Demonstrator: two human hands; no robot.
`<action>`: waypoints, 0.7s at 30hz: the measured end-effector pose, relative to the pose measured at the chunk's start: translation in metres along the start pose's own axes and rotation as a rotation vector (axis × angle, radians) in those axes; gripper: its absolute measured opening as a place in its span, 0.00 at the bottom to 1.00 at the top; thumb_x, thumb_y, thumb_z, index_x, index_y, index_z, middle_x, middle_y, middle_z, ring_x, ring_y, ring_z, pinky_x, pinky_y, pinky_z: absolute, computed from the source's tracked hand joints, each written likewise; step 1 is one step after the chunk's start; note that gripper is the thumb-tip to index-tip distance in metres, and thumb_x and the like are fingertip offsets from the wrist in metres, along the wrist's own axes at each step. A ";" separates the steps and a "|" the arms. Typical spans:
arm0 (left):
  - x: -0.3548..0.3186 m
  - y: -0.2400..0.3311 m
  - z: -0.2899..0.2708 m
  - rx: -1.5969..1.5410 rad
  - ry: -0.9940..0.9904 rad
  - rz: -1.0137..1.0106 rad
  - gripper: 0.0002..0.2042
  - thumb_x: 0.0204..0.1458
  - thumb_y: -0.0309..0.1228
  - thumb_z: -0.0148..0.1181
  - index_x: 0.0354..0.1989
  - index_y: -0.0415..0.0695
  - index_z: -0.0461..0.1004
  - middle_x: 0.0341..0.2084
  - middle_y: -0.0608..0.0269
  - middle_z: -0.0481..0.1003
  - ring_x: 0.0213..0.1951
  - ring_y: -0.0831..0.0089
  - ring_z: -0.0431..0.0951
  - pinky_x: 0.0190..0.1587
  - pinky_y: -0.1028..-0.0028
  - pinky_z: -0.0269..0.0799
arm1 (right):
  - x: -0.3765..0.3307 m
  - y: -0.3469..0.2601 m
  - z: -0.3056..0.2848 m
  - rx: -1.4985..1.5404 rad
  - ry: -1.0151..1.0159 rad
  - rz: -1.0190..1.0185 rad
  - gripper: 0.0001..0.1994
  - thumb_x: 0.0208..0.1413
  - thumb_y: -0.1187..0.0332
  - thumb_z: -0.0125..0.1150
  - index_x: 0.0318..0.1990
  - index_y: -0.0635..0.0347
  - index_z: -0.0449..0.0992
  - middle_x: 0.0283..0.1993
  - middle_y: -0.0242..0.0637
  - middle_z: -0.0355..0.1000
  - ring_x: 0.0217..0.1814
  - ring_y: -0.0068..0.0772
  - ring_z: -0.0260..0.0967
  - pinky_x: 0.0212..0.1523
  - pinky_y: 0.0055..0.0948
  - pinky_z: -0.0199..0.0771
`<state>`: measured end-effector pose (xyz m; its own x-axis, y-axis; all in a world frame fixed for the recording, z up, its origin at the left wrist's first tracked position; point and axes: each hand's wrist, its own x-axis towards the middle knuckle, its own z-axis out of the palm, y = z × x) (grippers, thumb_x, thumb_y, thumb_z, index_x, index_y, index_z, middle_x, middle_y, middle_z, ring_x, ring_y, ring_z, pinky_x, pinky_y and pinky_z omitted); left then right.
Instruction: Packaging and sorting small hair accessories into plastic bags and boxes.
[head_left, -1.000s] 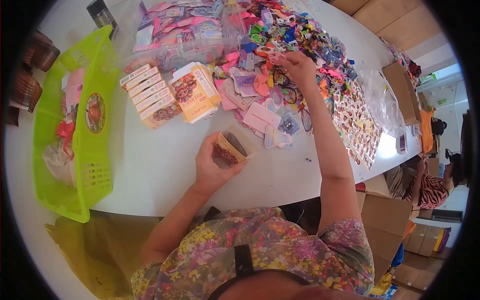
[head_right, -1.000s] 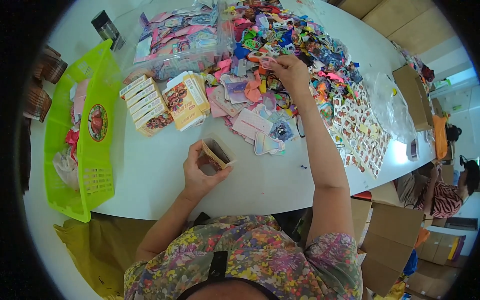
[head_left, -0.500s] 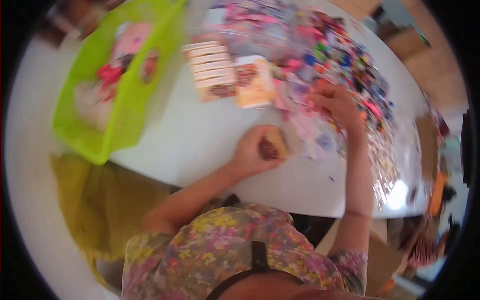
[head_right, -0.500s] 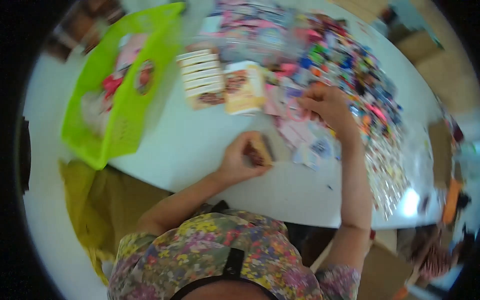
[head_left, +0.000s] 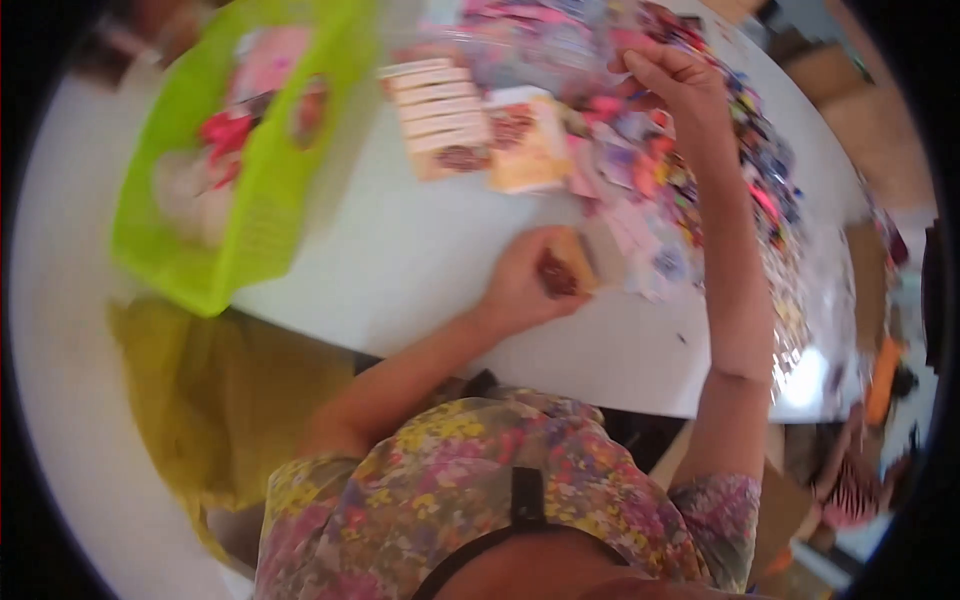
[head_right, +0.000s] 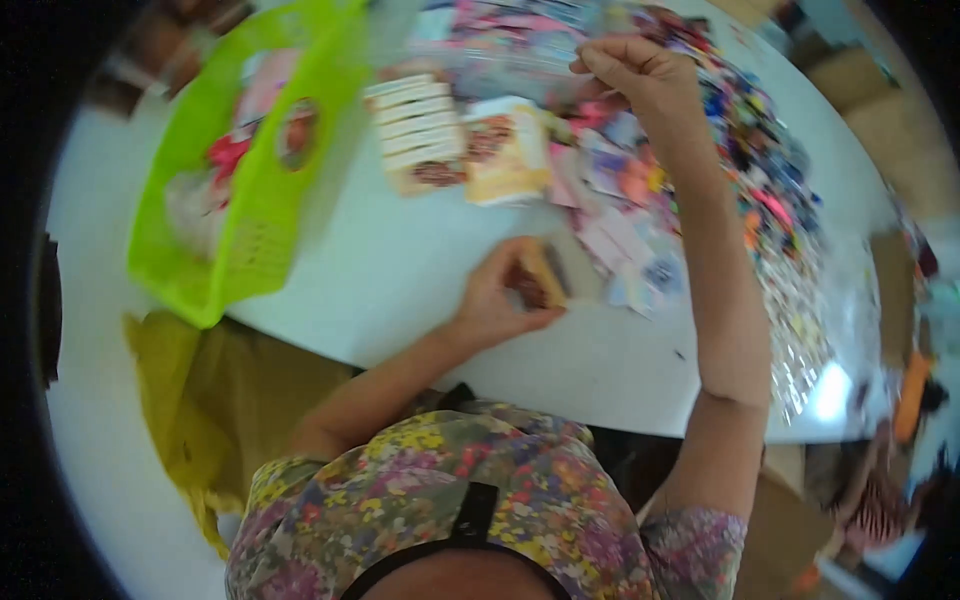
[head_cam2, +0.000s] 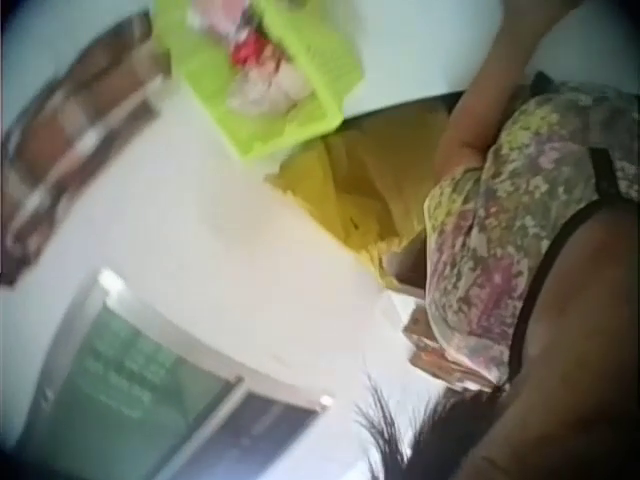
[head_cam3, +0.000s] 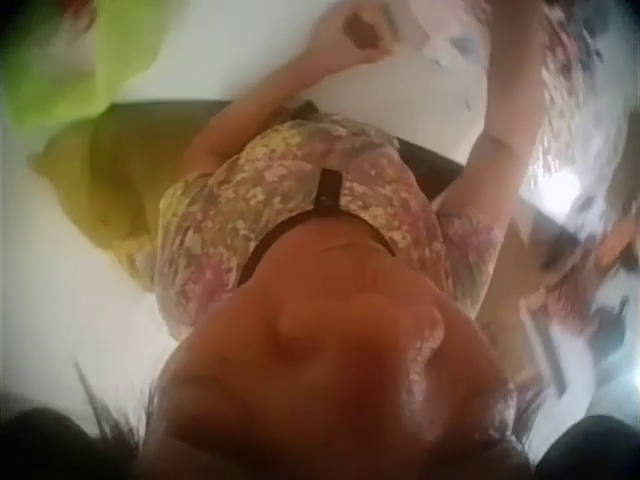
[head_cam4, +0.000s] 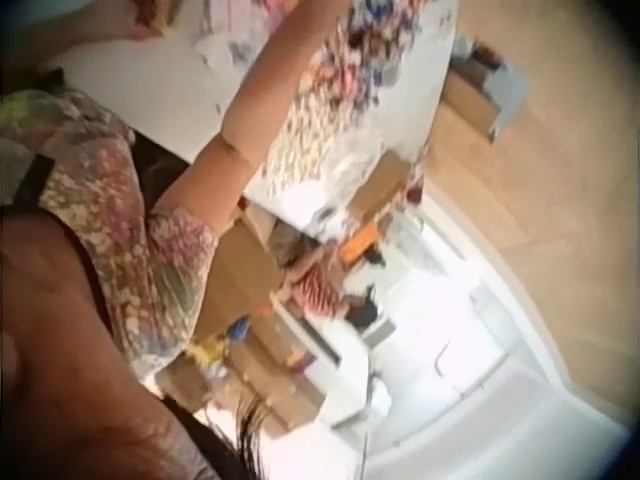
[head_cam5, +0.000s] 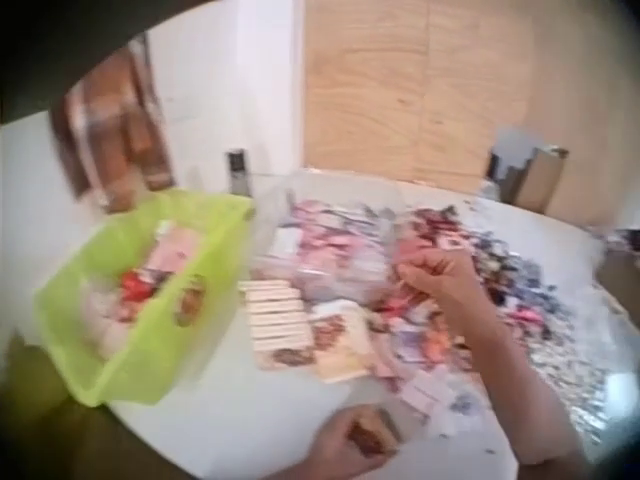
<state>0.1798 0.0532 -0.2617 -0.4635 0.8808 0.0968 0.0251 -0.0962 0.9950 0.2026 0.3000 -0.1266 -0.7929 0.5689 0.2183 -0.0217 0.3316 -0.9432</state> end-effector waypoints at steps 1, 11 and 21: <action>0.001 0.000 -0.003 0.012 -0.018 0.015 0.35 0.34 0.27 0.77 0.53 0.40 0.63 0.32 0.65 0.73 0.29 0.80 0.75 0.32 0.78 0.76 | -0.008 0.017 -0.023 -0.082 0.051 0.083 0.11 0.60 0.64 0.59 0.44 0.61 0.79 0.37 0.32 0.78 0.34 0.19 0.74 0.35 0.22 0.75; -0.008 -0.012 -0.004 0.245 -0.015 0.089 0.35 0.36 0.27 0.76 0.53 0.37 0.63 0.41 0.59 0.74 0.40 0.75 0.78 0.42 0.75 0.77 | -0.063 0.099 -0.076 -0.958 0.341 -0.111 0.12 0.51 0.63 0.66 0.38 0.61 0.80 0.32 0.37 0.77 0.30 0.35 0.75 0.35 0.32 0.74; -0.003 0.000 0.002 0.145 -0.053 0.053 0.36 0.36 0.28 0.76 0.54 0.36 0.61 0.43 0.58 0.74 0.42 0.74 0.78 0.43 0.74 0.77 | -0.079 0.113 -0.106 -0.828 0.345 0.078 0.09 0.53 0.65 0.65 0.39 0.57 0.82 0.31 0.35 0.77 0.31 0.27 0.74 0.31 0.30 0.72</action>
<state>0.1832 0.0516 -0.2622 -0.4110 0.8997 0.1470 0.1780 -0.0789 0.9809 0.3279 0.3725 -0.2238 -0.5441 0.7626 0.3499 0.5762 0.6427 -0.5049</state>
